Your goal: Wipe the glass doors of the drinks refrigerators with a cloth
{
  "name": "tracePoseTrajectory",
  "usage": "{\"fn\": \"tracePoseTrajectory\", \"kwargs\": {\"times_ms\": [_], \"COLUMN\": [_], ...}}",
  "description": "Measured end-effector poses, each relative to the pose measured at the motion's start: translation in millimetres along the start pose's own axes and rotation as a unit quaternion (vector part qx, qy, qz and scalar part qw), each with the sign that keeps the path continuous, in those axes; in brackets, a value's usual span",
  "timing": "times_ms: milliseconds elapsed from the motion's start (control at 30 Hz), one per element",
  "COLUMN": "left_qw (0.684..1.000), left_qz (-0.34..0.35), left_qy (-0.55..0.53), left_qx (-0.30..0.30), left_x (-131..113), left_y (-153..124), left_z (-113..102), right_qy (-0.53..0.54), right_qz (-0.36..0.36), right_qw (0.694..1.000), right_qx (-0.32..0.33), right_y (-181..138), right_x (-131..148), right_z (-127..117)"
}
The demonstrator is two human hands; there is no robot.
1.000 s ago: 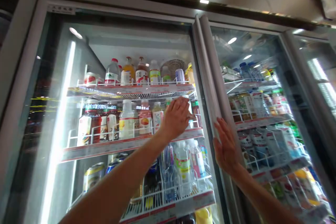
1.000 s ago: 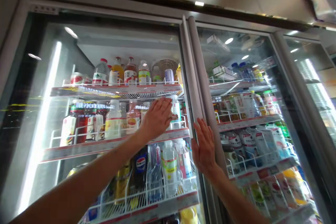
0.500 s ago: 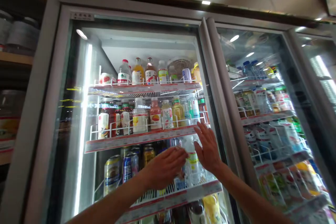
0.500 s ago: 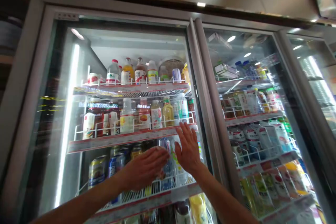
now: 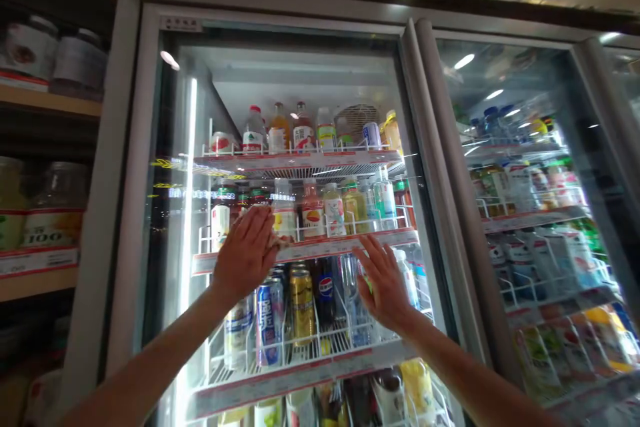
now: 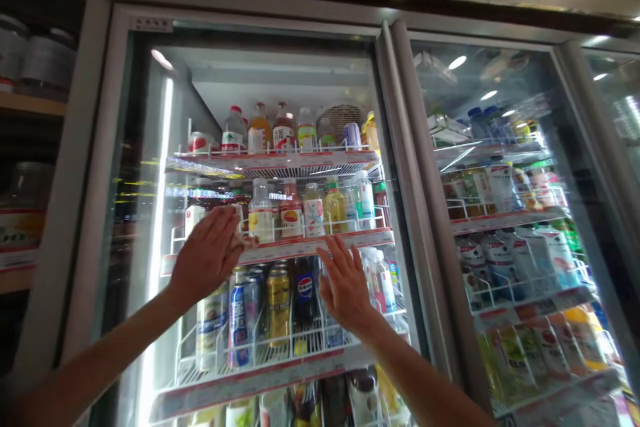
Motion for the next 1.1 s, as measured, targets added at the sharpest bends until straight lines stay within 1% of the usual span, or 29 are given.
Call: {"fn": "tracePoseTrajectory", "kwargs": {"times_ms": [33, 67, 133, 167, 200, 233, 300, 333, 367, 400, 467, 500, 533, 567, 600, 667, 700, 733, 767, 833, 867, 900, 933, 967, 1000, 1033, 1067, 1100], "left_qw": [1.000, 0.998, 0.984, 0.977, 0.979, 0.987, 1.000, 1.000, 1.000, 1.000, 0.991, 0.985, 0.983, 0.990, 0.997, 0.997, 0.996, 0.997, 0.999, 0.987, 0.982, 0.984, 0.992, 0.998, 0.997, 0.995, 0.996, 0.998], "left_qz": [0.009, 0.046, 0.144, 0.168, 0.161, 0.124, 0.014, -0.022, -0.024, 0.004, 0.105, 0.139, 0.143, 0.111, 0.054, -0.058, -0.078, -0.059, -0.009, 0.102, 0.127, 0.114, 0.066, 0.000, -0.056, -0.086, -0.078, -0.030], "left_qy": [-0.007, -0.030, -0.090, -0.104, -0.099, -0.076, -0.007, 0.015, 0.018, 0.001, -0.063, -0.083, -0.084, -0.063, -0.026, 0.042, 0.049, 0.032, -0.003, -0.081, -0.098, -0.089, -0.058, -0.016, 0.021, 0.040, 0.034, 0.003], "left_qx": [0.004, 0.018, 0.060, 0.074, 0.076, 0.063, 0.016, -0.002, -0.007, 0.004, 0.049, 0.066, 0.072, 0.065, 0.047, 0.016, 0.015, 0.027, 0.049, 0.093, 0.103, 0.101, 0.086, 0.065, 0.045, 0.034, 0.037, 0.055], "left_x": [0.6, -3.6, -15.1, -16.5, -13.3, -5.8, 12.2, 17.1, 17.0, 12.8, 1.0, -0.6, 3.0, 11.6, 22.8, 39.7, 40.3, 34.5, 24.4, 4.3, 0.5, 2.7, 9.8, 18.7, 25.5, 27.6, 23.8, 14.6], "left_y": [-4.0, -9.4, -22.1, -27.0, -29.4, -29.6, -29.0, -30.1, -32.2, -35.3, -43.9, -48.1, -51.2, -53.1, -55.1, -64.0, -70.6, -77.4, -84.3, -95.7, -98.1, -97.2, -94.0, -90.4, -87.8, -86.3, -85.6, -85.6], "left_z": [-2.4, -4.6, -9.0, -11.0, -12.8, -14.4, -18.7, -20.9, -22.4, -23.1, -24.7, -26.6, -29.0, -31.8, -35.2, -42.7, -45.3, -46.6, -47.1, -48.0, -48.5, -48.7, -49.0, -49.7, -50.8, -51.3, -50.5, -48.1], "right_qy": [0.004, 0.008, 0.017, 0.021, 0.025, 0.028, 0.033, 0.035, 0.037, 0.039, 0.040, 0.040, 0.037, 0.033, 0.029, 0.024, 0.024, 0.026, 0.029, 0.034, 0.035, 0.035, 0.033, 0.031, 0.029, 0.029, 0.029, 0.031], "right_qz": [-0.003, -0.009, -0.019, -0.020, -0.019, -0.017, -0.014, -0.014, -0.017, -0.020, -0.025, -0.026, -0.024, -0.021, -0.016, -0.011, -0.010, -0.013, -0.016, -0.021, -0.021, -0.019, -0.017, -0.014, -0.013, -0.014, -0.017, -0.024], "right_qw": [1.000, 1.000, 1.000, 1.000, 0.999, 0.999, 0.999, 0.999, 0.999, 0.999, 0.999, 0.998, 0.999, 0.999, 0.999, 1.000, 1.000, 0.999, 0.999, 0.999, 0.999, 0.999, 0.999, 0.999, 0.999, 0.999, 0.999, 0.999], "right_qx": [0.000, 0.002, 0.009, 0.012, 0.015, 0.016, 0.010, 0.008, 0.009, 0.013, 0.026, 0.029, 0.030, 0.027, 0.021, 0.014, 0.014, 0.016, 0.019, 0.027, 0.029, 0.028, 0.026, 0.022, 0.019, 0.017, 0.019, 0.023], "right_y": [1.2, 2.4, 4.8, 5.9, 6.7, 7.3, 7.2, 6.4, 5.3, 4.1, 2.3, 2.1, 2.4, 2.9, 3.5, 3.2, 2.3, 1.0, -0.4, -2.0, -1.9, -1.1, 0.1, 1.3, 2.2, 2.5, 2.1, 1.1], "right_x": [3.0, 6.4, 13.3, 16.3, 18.9, 21.3, 25.7, 27.8, 30.0, 32.1, 34.8, 35.2, 34.8, 33.8, 32.4, 30.0, 29.6, 29.8, 30.6, 32.5, 33.2, 33.6, 33.7, 33.5, 33.4, 33.3, 33.2, 33.4], "right_z": [0.9, 2.1, 5.4, 7.3, 9.2, 10.9, 13.8, 15.1, 16.5, 17.8, 19.4, 19.3, 18.6, 17.4, 15.8, 13.5, 13.0, 13.1, 13.5, 15.0, 15.7, 15.9, 15.9, 15.7, 15.4, 15.2, 15.2, 15.3]}}
Point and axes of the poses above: each hand's wrist, its own y-axis towards the middle knuckle, its own z-axis out of the palm, x = y × z, the point moved 4 cm from there along y, towards the middle knuckle, and after that the axes turned 12 degrees about -x, right-handed, at the moved point
